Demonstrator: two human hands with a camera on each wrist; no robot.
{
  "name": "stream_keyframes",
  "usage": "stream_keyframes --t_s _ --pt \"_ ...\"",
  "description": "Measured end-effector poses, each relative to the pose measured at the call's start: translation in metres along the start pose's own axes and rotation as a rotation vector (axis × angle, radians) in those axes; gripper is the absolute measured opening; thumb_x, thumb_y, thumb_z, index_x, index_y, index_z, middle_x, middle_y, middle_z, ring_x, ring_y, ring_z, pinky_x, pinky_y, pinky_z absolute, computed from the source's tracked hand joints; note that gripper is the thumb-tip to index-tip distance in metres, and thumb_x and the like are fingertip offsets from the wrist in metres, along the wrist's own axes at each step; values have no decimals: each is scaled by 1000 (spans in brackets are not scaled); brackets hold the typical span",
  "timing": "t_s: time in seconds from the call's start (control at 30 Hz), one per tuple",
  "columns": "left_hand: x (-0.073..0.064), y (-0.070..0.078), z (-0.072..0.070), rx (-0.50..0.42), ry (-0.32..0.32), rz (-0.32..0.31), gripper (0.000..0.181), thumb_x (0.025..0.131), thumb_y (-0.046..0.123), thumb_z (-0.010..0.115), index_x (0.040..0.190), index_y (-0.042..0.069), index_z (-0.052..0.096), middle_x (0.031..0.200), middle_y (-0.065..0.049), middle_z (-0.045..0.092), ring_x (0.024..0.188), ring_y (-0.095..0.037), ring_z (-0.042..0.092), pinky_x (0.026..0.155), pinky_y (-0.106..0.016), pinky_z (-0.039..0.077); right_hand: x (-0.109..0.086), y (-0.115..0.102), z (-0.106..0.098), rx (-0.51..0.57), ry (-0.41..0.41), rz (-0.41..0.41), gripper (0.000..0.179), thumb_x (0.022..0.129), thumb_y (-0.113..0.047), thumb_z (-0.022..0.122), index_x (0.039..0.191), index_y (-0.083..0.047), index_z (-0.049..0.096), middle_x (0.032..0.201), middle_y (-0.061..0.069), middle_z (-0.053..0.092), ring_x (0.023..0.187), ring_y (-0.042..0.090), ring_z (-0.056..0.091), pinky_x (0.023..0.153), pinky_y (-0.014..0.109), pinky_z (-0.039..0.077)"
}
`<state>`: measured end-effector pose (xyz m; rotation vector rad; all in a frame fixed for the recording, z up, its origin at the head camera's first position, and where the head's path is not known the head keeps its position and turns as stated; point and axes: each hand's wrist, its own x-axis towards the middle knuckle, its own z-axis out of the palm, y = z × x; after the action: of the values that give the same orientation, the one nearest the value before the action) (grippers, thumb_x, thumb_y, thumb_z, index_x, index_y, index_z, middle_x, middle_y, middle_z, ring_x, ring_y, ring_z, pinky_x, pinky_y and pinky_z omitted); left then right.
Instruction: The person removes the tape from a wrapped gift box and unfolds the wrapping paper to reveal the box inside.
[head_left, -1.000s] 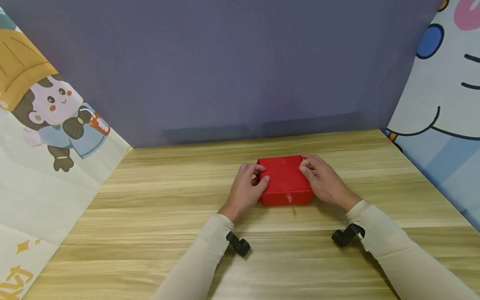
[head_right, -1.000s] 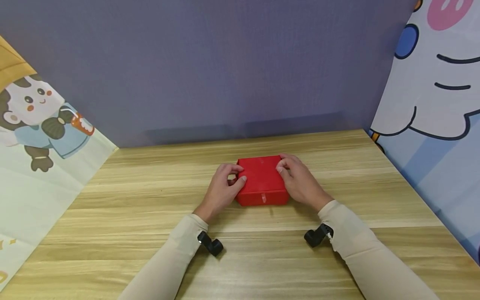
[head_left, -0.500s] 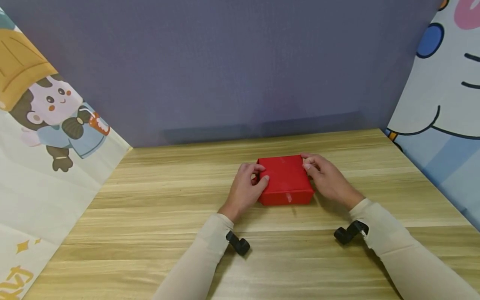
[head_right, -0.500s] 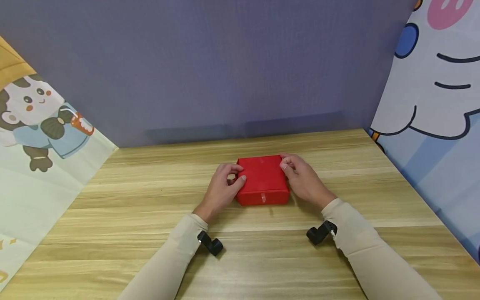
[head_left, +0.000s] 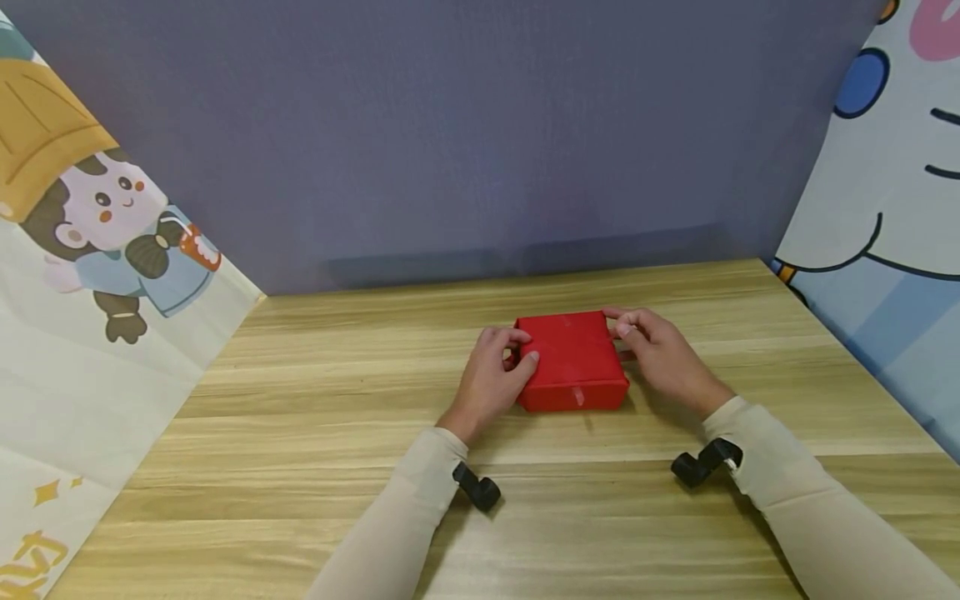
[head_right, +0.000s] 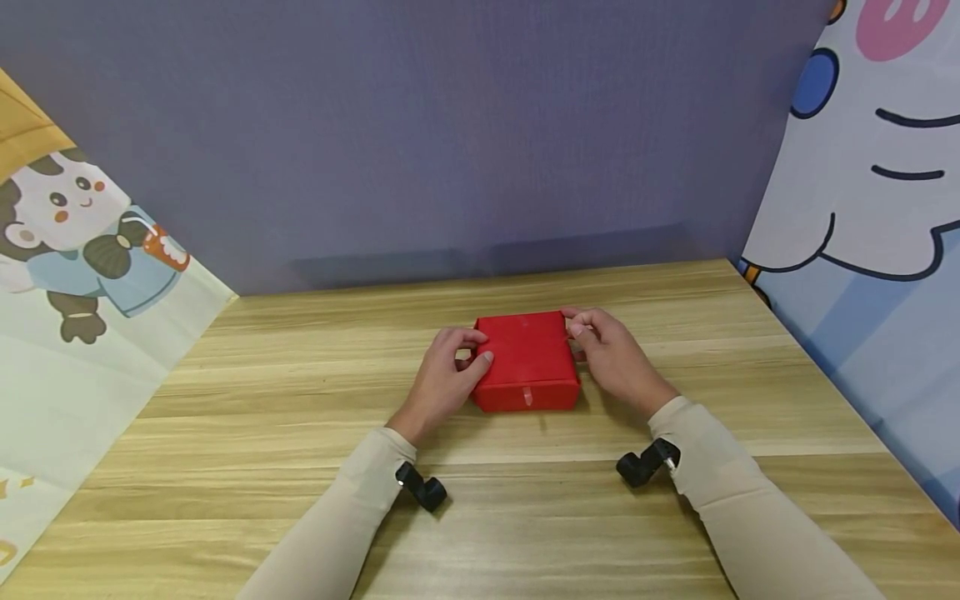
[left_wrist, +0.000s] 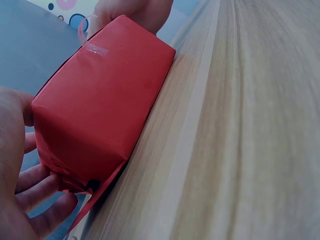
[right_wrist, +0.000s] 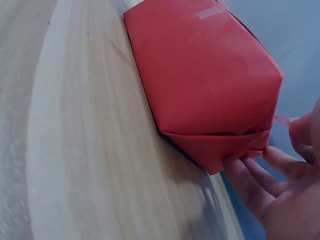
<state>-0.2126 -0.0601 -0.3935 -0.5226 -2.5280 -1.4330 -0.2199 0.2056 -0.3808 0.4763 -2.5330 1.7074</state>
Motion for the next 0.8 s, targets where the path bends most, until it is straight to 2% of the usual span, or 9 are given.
stream_keyframes --t_s 0.17,0.3,0.5,0.8 --pt "0 0 -1 3 2 0 24 94 22 69 115 12 66 115 -1 54 102 -13 58 86 -29 55 -1 0 -2 40 0 19 32 109 -20 41 113 10 50 151 18 45 117 31 58 89 45 56" --pt "0 0 -1 2 1 3 23 94 23 68 115 13 66 115 -1 54 103 -13 58 86 -30 55 -1 2 -3 83 0 31 33 110 -21 41 113 11 48 151 19 45 120 33 58 90 44 55" --pt "0 -1 -1 7 4 2 23 94 23 68 115 13 66 115 -1 54 103 -13 58 87 -30 55 0 4 -3 146 26 76 36 110 -24 39 116 12 43 148 20 47 125 38 56 88 31 56" --pt "0 0 0 9 6 2 23 94 23 68 115 13 66 115 -1 55 104 -13 58 87 -28 54 -2 1 -5 189 51 104 34 110 -20 39 119 12 43 143 27 50 115 19 63 86 27 56"
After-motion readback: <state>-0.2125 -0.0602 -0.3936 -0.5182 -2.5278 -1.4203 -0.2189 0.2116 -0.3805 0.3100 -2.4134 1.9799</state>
